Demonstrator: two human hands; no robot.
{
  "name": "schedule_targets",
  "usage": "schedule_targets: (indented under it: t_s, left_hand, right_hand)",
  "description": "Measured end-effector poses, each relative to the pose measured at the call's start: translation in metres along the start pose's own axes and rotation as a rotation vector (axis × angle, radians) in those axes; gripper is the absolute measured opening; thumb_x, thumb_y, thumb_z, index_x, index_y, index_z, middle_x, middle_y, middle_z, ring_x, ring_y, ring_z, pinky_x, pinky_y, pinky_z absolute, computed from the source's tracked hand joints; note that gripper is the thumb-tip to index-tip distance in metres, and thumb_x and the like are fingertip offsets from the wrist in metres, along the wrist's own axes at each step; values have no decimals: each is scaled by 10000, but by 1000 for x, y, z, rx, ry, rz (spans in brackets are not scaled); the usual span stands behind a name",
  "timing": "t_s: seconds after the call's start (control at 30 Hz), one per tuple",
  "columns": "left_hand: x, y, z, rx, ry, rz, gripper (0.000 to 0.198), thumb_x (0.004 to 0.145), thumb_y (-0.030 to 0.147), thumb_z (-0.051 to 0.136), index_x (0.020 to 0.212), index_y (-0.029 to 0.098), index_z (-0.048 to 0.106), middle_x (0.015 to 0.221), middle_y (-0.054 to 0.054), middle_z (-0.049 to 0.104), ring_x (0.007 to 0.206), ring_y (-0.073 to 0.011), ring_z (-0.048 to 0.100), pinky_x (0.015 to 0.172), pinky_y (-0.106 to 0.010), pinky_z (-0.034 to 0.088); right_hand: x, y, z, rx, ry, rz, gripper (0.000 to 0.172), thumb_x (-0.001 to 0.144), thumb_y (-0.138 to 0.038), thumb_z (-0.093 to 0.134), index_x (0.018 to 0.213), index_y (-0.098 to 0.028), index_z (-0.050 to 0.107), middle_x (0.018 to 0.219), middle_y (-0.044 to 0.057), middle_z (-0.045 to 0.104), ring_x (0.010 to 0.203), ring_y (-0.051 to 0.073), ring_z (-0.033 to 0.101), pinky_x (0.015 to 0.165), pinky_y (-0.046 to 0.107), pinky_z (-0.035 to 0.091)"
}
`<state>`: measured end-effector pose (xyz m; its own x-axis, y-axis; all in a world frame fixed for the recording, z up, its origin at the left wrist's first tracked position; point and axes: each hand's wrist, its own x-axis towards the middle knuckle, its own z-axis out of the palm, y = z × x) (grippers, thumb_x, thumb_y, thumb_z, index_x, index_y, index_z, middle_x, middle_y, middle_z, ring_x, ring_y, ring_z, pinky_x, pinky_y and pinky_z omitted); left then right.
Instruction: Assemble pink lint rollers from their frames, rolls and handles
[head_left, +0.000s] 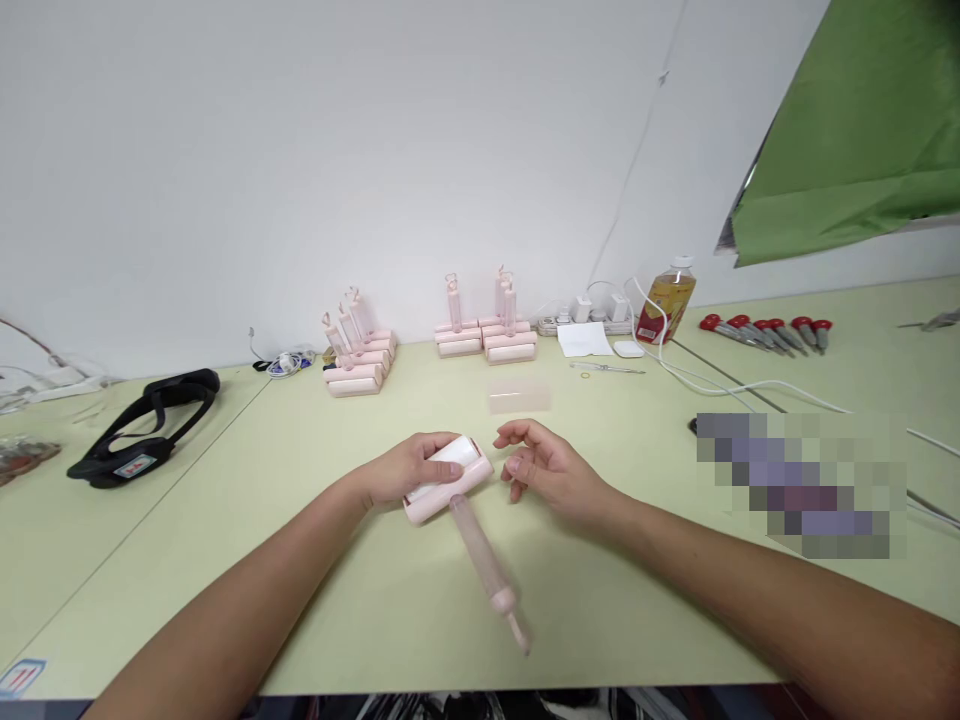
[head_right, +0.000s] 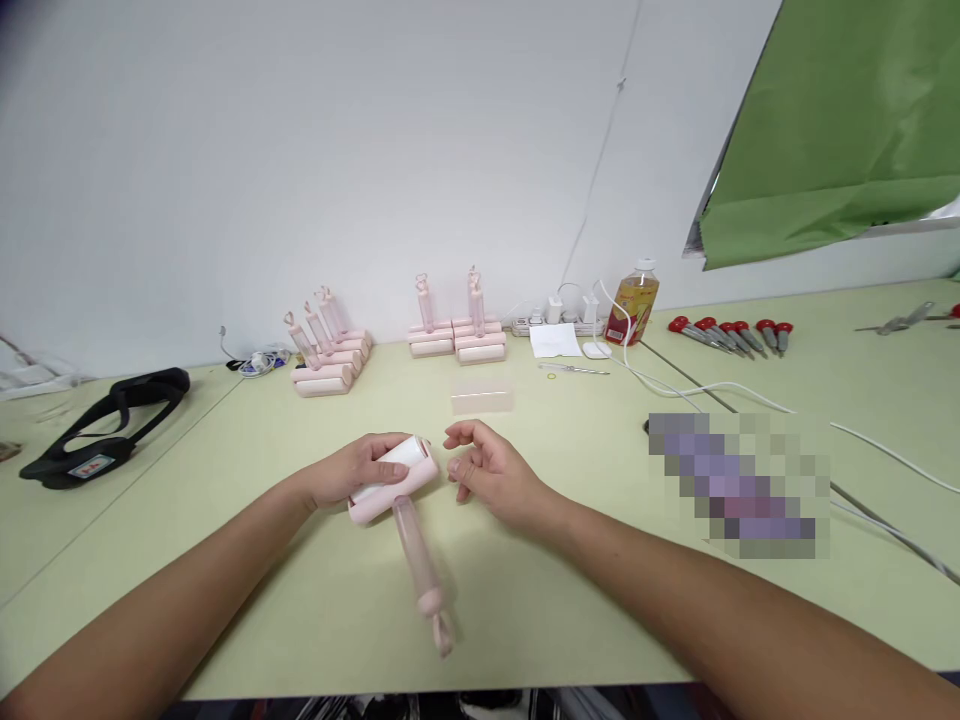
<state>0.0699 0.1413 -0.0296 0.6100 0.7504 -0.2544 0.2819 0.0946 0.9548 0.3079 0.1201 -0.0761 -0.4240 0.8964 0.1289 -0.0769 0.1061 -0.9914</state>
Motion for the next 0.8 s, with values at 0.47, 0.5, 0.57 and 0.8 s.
schedule_targets:
  t_s: [0.47, 0.5, 0.57, 0.8]
  left_hand:
    - [-6, 5, 23, 370, -132, 77, 319, 791, 353, 674, 1058, 188, 621, 942, -8, 614, 804, -148, 548, 686, -231, 414]
    - [-6, 6, 23, 380, -140, 78, 316, 795, 355, 671, 1059, 188, 619, 948, -8, 612, 805, -146, 546, 689, -230, 413]
    - [-6, 6, 23, 390, -161, 85, 311, 807, 357, 661, 1063, 187, 615, 951, -9, 609, 798, -141, 540, 690, -228, 411]
    - [-6, 6, 26, 368, -183, 109, 321, 812, 399, 658, 1060, 197, 628, 941, -18, 614, 782, -150, 544, 674, -236, 413]
  right_hand:
    - [-3, 0, 8, 219, -207, 166, 404, 670, -249, 815, 852, -203, 457, 681, -65, 525, 575, 73, 443, 512, 201, 328]
    - [-2, -1, 8, 223, -218, 182, 411, 658, -248, 820, 836, -201, 453, 671, -67, 522, 568, 71, 440, 508, 198, 323]
    - [-1, -3, 7, 227, -231, 210, 426, 636, -250, 830, 806, -200, 442, 648, -73, 512, 553, 67, 434, 495, 191, 309]
    - [0, -5, 7, 146, -202, 233, 439, 613, -294, 833, 731, -206, 419, 603, -80, 476, 499, 65, 422, 449, 192, 299]
